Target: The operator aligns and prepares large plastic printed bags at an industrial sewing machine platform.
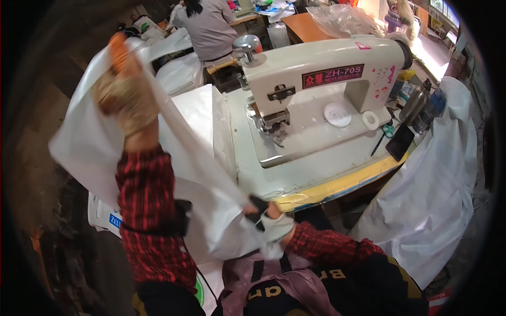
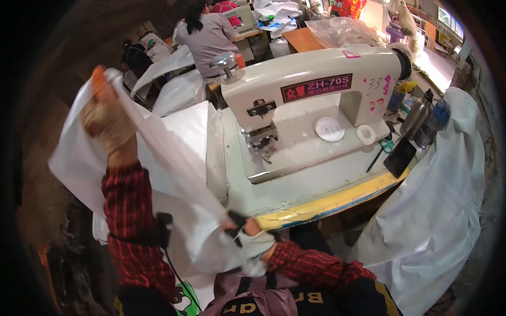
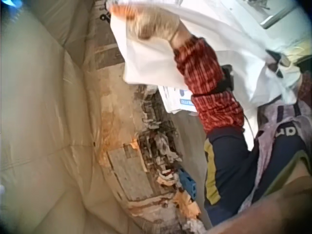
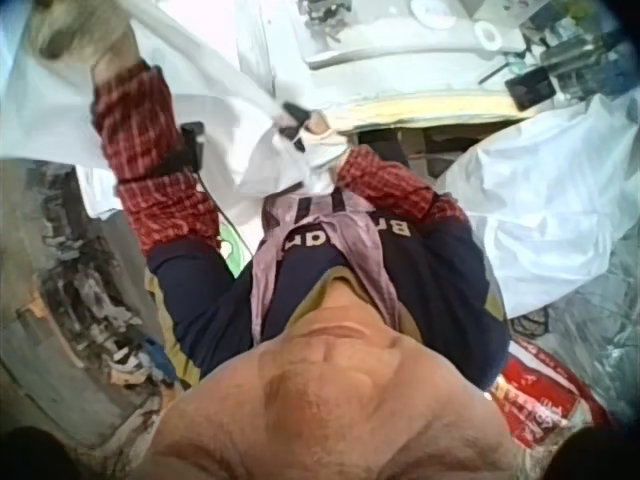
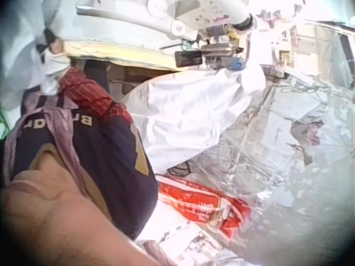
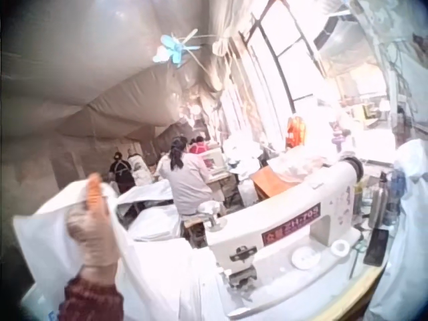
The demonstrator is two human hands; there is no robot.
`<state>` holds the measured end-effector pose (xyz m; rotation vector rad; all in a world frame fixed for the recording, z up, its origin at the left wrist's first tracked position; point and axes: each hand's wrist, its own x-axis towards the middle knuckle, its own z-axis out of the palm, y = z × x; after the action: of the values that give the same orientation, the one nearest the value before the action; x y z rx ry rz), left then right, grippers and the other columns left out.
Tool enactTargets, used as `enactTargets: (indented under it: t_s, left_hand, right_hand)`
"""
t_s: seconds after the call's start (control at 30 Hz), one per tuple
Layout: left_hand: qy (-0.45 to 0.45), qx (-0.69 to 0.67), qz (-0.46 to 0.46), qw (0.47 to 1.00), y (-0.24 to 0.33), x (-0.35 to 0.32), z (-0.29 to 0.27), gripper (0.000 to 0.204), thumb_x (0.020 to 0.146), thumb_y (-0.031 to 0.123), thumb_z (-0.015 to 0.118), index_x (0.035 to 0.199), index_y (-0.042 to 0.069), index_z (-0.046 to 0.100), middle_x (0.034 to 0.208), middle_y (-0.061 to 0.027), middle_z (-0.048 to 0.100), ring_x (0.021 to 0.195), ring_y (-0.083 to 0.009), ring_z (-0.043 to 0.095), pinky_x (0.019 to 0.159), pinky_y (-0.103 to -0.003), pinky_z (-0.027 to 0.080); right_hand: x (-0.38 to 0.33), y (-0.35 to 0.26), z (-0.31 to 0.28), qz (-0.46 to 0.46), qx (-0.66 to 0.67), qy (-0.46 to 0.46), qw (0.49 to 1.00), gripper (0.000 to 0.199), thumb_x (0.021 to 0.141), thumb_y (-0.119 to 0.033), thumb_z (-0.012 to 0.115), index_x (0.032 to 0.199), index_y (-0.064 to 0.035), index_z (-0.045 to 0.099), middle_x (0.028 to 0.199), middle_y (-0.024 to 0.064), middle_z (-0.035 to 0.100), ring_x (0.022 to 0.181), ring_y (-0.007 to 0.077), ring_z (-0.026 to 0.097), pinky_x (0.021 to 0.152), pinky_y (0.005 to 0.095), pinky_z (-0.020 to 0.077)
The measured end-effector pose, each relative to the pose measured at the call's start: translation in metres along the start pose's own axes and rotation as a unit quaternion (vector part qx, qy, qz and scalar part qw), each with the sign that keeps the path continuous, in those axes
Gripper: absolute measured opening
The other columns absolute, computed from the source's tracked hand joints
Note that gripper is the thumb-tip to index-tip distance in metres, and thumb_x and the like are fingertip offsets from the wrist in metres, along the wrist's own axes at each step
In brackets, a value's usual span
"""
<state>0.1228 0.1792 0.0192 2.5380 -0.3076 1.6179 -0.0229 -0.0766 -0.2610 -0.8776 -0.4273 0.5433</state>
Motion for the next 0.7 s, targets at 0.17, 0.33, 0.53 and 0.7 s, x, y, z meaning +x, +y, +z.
enactTargets:
  t_s: [0.17,0.33,0.53,0.7]
  left_hand:
    - [-0.369,0.107,-0.037,0.922,0.037,-0.075,0.112,0.027,0.085,0.030,0.052,0.094,0.007,0.063,0.088,-0.0145,0.063,0.086,-0.0303,0.059,0.081,-0.036,0.046]
    - [-0.486,0.082,-0.032,0.870,0.012,-0.200,0.190,0.034,0.083,0.037,0.052,0.094,0.006,0.062,0.088,-0.0149,0.062,0.088,-0.0312,0.059,0.082,-0.037,0.045]
    - [-0.274,-0.094,-0.171,0.942,0.069,-0.247,0.197,0.024,0.080,0.030,0.056,0.087,0.007,0.064,0.089,-0.0076,0.060,0.092,-0.0249,0.056,0.080,-0.035,0.044]
    - [-0.412,-0.016,-0.069,0.909,0.060,-0.209,0.200,0.027,0.079,0.026,0.053,0.090,0.004,0.062,0.096,-0.0158,0.060,0.095,-0.0319,0.055,0.085,-0.041,0.042]
  right_hand:
    - [-0.050,0.019,-0.052,0.229,-0.442,-0.104,0.861,0.047,0.083,-0.029,0.055,0.125,-0.0080,0.048,0.111,0.0160,0.057,0.101,0.0200,0.057,0.080,0.0296,0.0445]
    - [-0.114,-0.006,-0.066,0.217,-0.355,0.101,0.904,0.049,0.082,-0.031,0.056,0.126,-0.0107,0.046,0.100,0.0182,0.060,0.089,0.0282,0.062,0.074,0.0315,0.0477]
    - [-0.112,-0.012,-0.069,0.278,-0.439,0.096,0.849,0.049,0.083,-0.037,0.050,0.125,-0.0108,0.046,0.100,0.0211,0.059,0.088,0.0325,0.061,0.073,0.0340,0.0485]
    - [-0.103,-0.012,-0.073,0.287,-0.498,0.039,0.818,0.051,0.084,-0.041,0.045,0.124,-0.0109,0.046,0.099,0.0235,0.059,0.087,0.0362,0.060,0.072,0.0360,0.0491]
